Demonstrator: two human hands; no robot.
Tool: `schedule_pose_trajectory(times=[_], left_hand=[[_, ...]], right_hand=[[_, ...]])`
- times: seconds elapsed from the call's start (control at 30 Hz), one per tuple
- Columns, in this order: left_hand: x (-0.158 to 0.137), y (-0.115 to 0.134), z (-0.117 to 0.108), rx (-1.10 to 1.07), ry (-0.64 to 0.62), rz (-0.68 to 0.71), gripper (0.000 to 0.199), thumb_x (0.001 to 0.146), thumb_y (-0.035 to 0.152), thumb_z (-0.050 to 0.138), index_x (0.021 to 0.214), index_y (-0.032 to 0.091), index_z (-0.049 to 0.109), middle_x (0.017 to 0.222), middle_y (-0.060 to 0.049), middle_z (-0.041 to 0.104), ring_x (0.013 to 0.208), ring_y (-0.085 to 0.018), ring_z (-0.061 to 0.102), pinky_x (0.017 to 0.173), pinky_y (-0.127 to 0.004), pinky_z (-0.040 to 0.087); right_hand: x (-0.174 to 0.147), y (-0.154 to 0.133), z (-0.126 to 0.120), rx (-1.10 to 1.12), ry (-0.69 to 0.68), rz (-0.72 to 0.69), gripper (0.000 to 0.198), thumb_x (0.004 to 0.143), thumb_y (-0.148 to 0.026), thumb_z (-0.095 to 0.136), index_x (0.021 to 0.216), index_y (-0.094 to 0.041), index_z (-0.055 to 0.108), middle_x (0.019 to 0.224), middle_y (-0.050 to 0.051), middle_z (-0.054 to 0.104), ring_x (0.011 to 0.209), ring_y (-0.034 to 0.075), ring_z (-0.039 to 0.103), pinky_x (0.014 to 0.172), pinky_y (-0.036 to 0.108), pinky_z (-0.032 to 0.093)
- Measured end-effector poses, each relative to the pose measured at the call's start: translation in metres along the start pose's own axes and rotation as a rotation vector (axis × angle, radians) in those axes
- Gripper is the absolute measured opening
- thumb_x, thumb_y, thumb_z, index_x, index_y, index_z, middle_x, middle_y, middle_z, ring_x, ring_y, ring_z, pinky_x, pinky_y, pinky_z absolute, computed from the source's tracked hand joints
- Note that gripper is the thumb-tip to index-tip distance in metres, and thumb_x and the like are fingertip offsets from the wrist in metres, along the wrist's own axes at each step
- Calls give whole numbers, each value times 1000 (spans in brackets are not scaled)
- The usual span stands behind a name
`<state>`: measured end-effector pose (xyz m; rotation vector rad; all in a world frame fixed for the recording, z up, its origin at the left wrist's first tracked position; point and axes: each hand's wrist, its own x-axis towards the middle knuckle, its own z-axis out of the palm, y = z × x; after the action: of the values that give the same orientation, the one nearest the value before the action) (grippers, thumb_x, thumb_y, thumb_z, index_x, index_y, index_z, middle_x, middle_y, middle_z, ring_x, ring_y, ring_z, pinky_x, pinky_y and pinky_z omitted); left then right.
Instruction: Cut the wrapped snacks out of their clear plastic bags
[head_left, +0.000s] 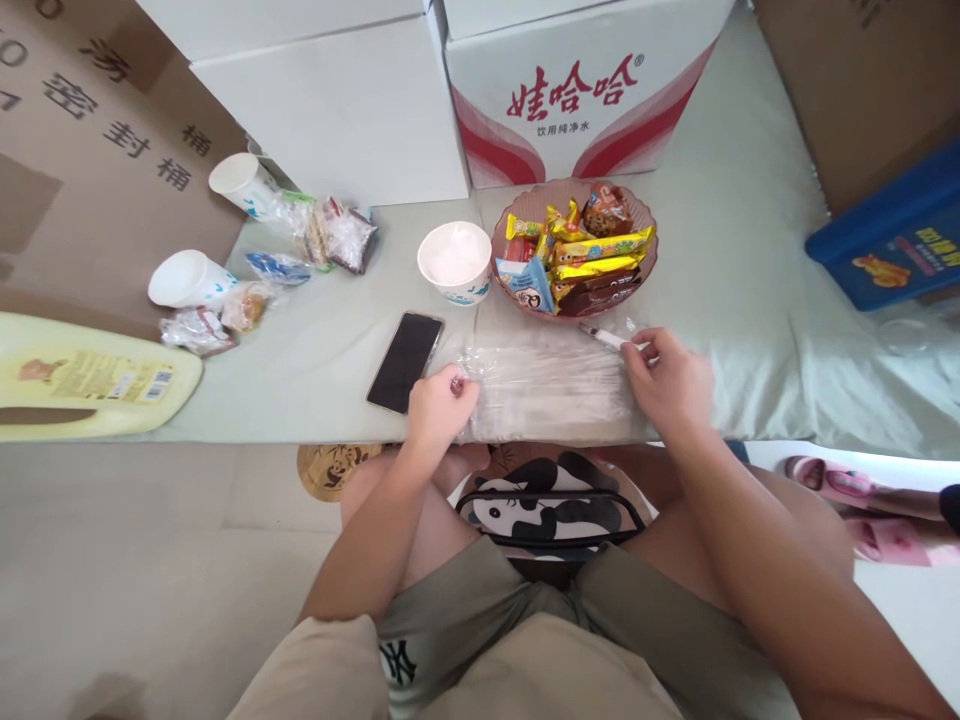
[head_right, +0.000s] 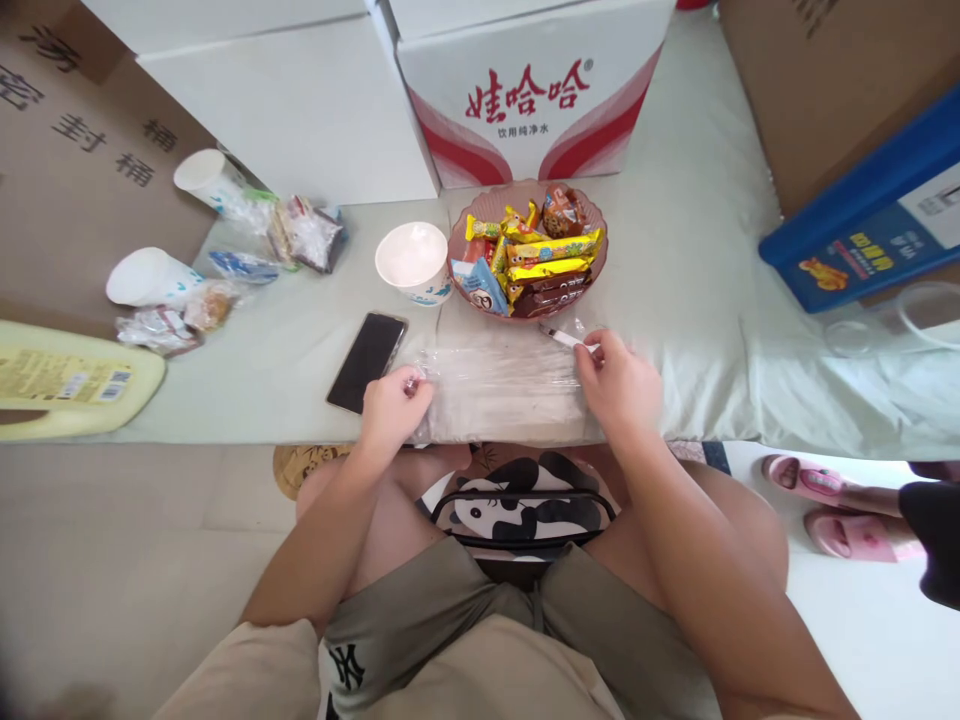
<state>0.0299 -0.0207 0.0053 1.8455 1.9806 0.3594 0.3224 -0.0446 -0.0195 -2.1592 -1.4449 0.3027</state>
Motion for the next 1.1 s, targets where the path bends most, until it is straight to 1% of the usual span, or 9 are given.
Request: schedule_pose_trajectory(times=[0.13, 0.27, 0.4, 0.47, 0.57, 0.67, 0.73, 0.93, 1.1], left_hand=[[-1, 2, 1, 195, -27, -11, 14, 84, 35, 60, 76, 25, 62, 66, -4, 67, 65, -23, 63, 61, -31, 36], [-6, 5, -2, 240, -42, -33, 23, 89, 38, 61, 105, 24, 67, 79, -7, 73, 79, -30, 72, 69, -35, 47], [-11, 3, -5, 208, -6, 9, 44, 90, 35, 62, 131, 19, 61, 118, -18, 71, 102, -36, 71, 84, -45, 54], [-12, 0, -3, 196, 9, 75, 49, 89, 29, 62, 136, 17, 59, 127, -20, 67, 111, -37, 68, 93, -47, 54], [-10, -4, 2, 180, -17, 193, 47, 88, 15, 59, 135, 18, 60, 117, -16, 72, 114, -34, 65, 102, -47, 51], [-5, -3, 6, 94, -69, 280, 50, 86, 6, 54, 134, 20, 60, 106, -10, 74, 108, -29, 66, 100, -43, 52], [-1, -1, 8, 21, -114, 317, 52, 85, 3, 52, 133, 20, 60, 103, -9, 73, 105, -27, 66, 98, -41, 52], [12, 6, 10, -122, -120, 313, 47, 77, 0, 54, 119, 21, 62, 91, -4, 68, 97, -23, 65, 93, -36, 51], [15, 0, 14, -521, -231, 281, 39, 76, 5, 56, 110, 23, 53, 84, 3, 59, 83, -14, 67, 83, -28, 52]], right_hand=[[-3, -1, 4, -124, 65, -62, 28, 92, -42, 59, 109, -23, 69, 100, 9, 72, 74, 22, 61, 62, 32, 36], [-7, 2, 3, -183, 88, -131, 33, 92, -45, 58, 116, -23, 67, 111, 12, 66, 85, 26, 62, 63, 35, 41], [-18, 6, -3, -187, 66, -259, 36, 92, -37, 58, 124, -23, 65, 116, 15, 62, 101, 33, 62, 81, 46, 51], [-29, 6, -6, -202, 35, -309, 39, 89, -26, 55, 128, -24, 64, 120, 16, 60, 107, 35, 60, 90, 53, 51], [-44, 3, -13, -242, -36, -332, 51, 82, -16, 53, 132, -26, 62, 132, 17, 57, 120, 40, 56, 95, 60, 49], [-50, -2, -17, -208, -62, -385, 56, 80, -18, 58, 135, -29, 58, 142, 16, 51, 139, 46, 45, 105, 67, 43], [-48, -7, -18, -124, -48, -435, 53, 83, -22, 61, 135, -30, 58, 144, 16, 50, 144, 46, 42, 110, 69, 40], [-32, -15, -7, 49, -82, -538, 40, 87, -29, 62, 127, -25, 60, 135, 17, 60, 140, 42, 50, 112, 64, 41], [-25, -15, -1, 142, -240, -603, 46, 86, -30, 61, 132, -23, 58, 134, 17, 65, 130, 37, 60, 111, 59, 46]])
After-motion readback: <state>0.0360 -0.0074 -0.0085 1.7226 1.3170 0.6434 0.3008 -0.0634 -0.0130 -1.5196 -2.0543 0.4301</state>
